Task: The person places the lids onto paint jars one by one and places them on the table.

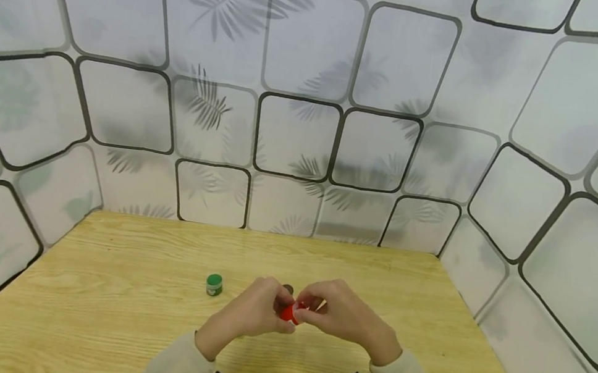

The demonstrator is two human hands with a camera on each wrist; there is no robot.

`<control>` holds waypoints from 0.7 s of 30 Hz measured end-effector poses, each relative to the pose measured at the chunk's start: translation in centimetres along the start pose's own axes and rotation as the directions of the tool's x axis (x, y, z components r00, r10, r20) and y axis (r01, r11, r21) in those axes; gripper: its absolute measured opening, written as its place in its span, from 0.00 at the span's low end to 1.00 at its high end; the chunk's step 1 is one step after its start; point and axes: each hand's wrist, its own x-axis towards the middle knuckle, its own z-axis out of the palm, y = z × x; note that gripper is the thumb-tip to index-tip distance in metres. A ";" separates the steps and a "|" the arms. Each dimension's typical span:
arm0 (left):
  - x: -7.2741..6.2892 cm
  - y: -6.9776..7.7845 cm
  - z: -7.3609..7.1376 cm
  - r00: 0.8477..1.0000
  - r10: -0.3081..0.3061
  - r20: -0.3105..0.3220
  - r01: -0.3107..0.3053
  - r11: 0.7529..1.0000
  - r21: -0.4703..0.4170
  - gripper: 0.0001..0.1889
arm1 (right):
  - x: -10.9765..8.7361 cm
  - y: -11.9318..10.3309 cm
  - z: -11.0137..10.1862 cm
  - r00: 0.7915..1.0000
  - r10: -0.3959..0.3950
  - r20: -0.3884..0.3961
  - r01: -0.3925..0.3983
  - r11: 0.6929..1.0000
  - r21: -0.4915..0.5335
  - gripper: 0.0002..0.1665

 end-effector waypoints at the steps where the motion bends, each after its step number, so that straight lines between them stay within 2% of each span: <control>1: 0.0 0.0 0.0 1.000 0.001 -0.001 -0.001 1.000 0.000 0.07 | 0.0 0.1 -0.1 1.000 0.003 -0.001 -0.003 1.000 -0.005 0.07; 6: -0.1 0.0 -0.1 1.000 0.003 -0.013 -0.003 1.000 0.006 0.08 | -0.3 0.3 -0.4 0.999 -0.020 -0.025 0.020 1.000 -0.012 0.15; 15: -0.1 0.1 -0.2 1.000 -0.002 -0.014 0.001 1.000 -0.023 0.07 | -0.2 0.2 -0.3 0.993 -0.121 -0.003 0.121 0.992 0.035 0.11; 21: -0.2 0.2 -0.2 1.000 -0.008 -0.011 0.008 1.000 -0.031 0.07 | -0.2 0.4 -0.1 0.988 -0.153 -0.006 0.153 0.986 0.061 0.08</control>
